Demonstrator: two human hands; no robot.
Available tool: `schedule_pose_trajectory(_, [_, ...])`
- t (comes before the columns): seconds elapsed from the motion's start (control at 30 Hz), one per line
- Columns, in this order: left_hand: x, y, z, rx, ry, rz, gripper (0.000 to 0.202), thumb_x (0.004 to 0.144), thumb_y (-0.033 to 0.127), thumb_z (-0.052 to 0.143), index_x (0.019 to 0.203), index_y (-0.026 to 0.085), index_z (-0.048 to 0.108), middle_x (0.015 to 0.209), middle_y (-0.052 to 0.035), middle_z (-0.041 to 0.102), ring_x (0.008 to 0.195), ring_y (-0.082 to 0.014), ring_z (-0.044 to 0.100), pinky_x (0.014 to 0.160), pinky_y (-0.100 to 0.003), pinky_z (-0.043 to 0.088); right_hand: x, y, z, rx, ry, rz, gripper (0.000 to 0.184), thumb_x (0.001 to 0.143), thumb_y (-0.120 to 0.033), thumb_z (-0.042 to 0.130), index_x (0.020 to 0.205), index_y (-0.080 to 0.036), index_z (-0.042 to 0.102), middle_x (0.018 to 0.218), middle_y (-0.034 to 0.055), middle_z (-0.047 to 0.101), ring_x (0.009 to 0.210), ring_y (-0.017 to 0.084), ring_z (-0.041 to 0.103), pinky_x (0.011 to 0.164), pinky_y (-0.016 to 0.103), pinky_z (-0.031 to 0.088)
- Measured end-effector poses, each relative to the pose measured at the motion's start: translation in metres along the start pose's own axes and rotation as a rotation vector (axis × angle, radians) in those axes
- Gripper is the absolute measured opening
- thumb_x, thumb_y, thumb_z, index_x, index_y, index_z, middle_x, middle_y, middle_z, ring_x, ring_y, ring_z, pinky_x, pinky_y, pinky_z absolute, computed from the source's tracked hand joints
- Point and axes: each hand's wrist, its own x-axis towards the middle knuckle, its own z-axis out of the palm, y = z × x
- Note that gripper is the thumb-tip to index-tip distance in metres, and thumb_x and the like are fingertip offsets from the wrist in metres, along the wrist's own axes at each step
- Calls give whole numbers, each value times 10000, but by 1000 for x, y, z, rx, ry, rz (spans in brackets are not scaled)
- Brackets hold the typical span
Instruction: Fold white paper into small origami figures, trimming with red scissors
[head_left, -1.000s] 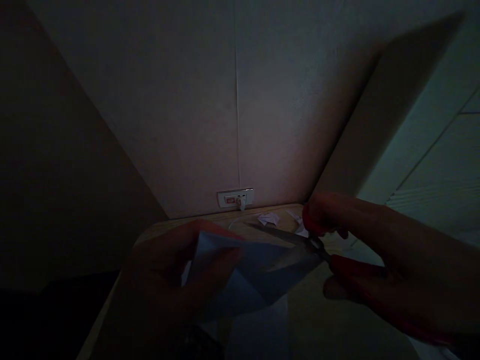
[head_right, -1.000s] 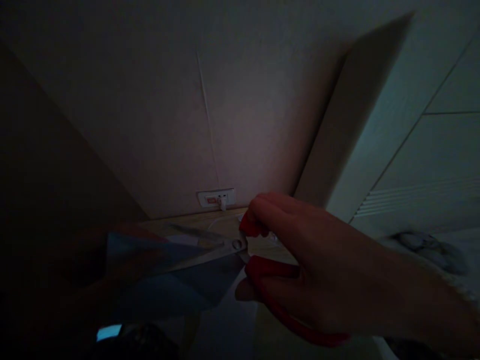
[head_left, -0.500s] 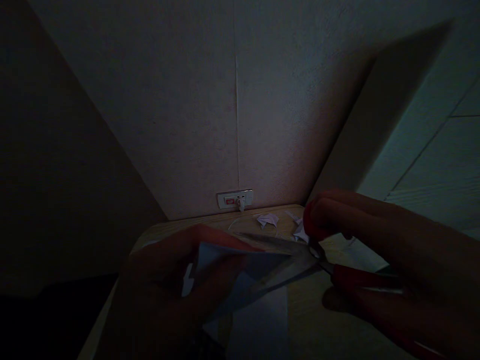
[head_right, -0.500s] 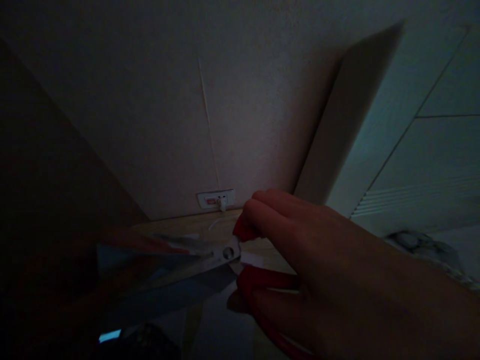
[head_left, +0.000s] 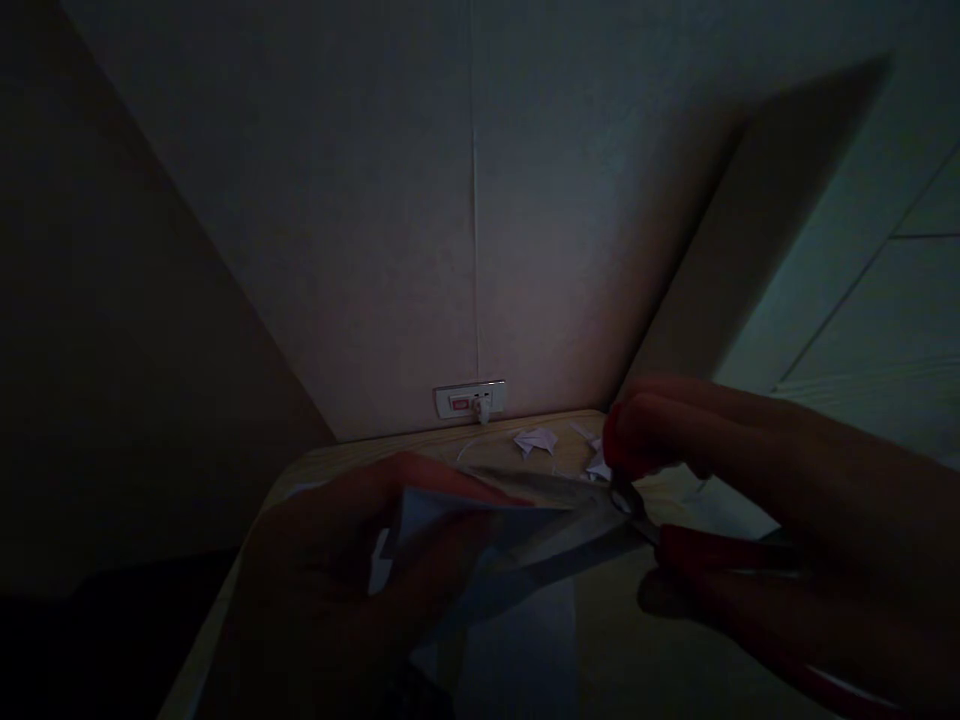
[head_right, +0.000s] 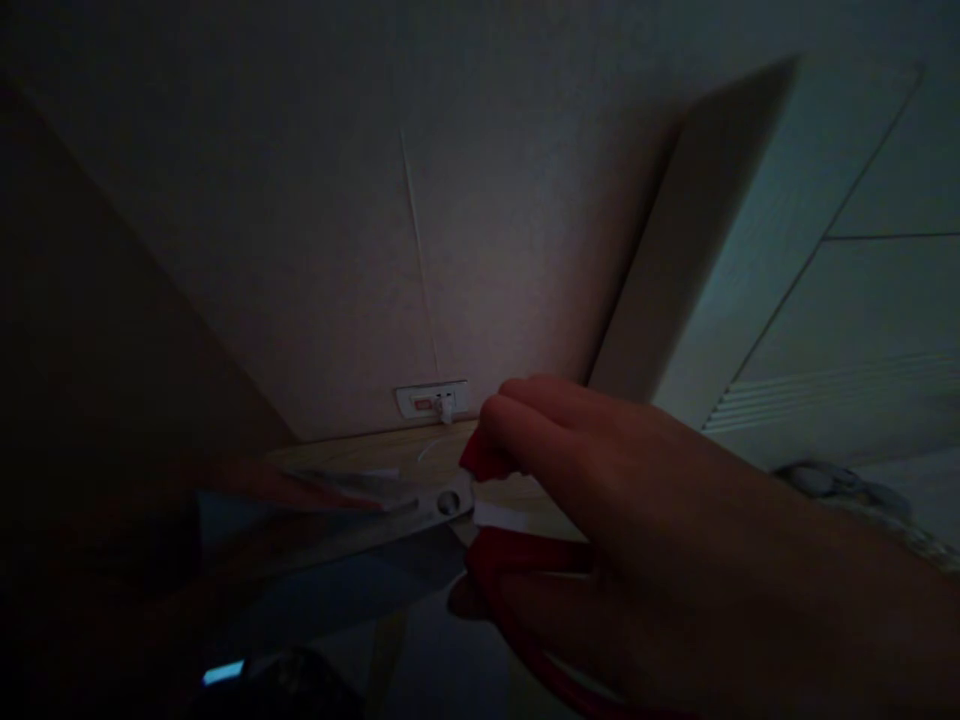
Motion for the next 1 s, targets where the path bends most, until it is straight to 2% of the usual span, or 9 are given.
schedule_pose_trajectory(0.07, [-1,5,3,-38,13,-52,224,666,251,760,618,470,758,596,151,741,513,-108,677,472,-159,514,0,2,2,1,-53,-15,124,769,-251,645,893,-253,645,941,9,708,682,156,669,538,240,562])
schedule_pose_trajectory(0.17, [-4,11,9,-103,152,-211,198,596,258,763,520,438,736,503,137,686,479,-111,624,464,-180,473,-1,6,3,5,-110,-11,127,797,-277,651,916,-255,614,901,-4,684,675,149,660,544,245,551])
schedule_pose_trajectory(0.23, [-4,14,12,-116,189,-263,183,571,266,753,493,429,726,487,136,674,461,-108,593,453,-188,440,-2,8,3,-2,-126,-11,135,805,-305,663,911,-255,595,879,-8,670,670,149,652,547,251,540])
schedule_pose_trajectory(0.5, [-1,18,13,-125,175,-304,145,533,287,729,469,417,721,471,127,663,452,-105,552,433,-190,371,-2,11,1,49,-163,20,142,853,-369,618,871,-238,568,851,8,666,636,150,637,533,261,499])
schedule_pose_trajectory(0.63, [-3,14,11,-109,139,-333,74,543,322,750,483,357,726,426,91,622,438,-122,534,430,-198,380,-2,11,2,58,-147,38,170,826,-384,644,834,-230,571,816,10,673,615,155,632,513,261,481])
schedule_pose_trajectory(0.73, [-4,12,12,-112,155,-344,50,531,321,755,501,357,736,435,81,626,447,-130,529,431,-202,383,-1,10,3,94,-137,65,164,791,-363,673,813,-228,583,795,8,686,600,160,639,497,263,482])
schedule_pose_trajectory(0.87, [-4,15,14,-191,175,-374,110,508,282,743,476,385,725,438,88,629,444,-120,526,429,-194,381,1,9,3,134,-153,85,156,800,-361,669,820,-231,585,808,6,699,617,161,660,510,260,501])
schedule_pose_trajectory(1.0, [-3,13,13,-221,165,-349,143,510,255,748,486,395,732,461,86,656,453,-124,541,427,-196,398,1,8,3,155,-176,99,143,817,-358,656,817,-237,581,787,-7,697,599,153,650,510,254,505])
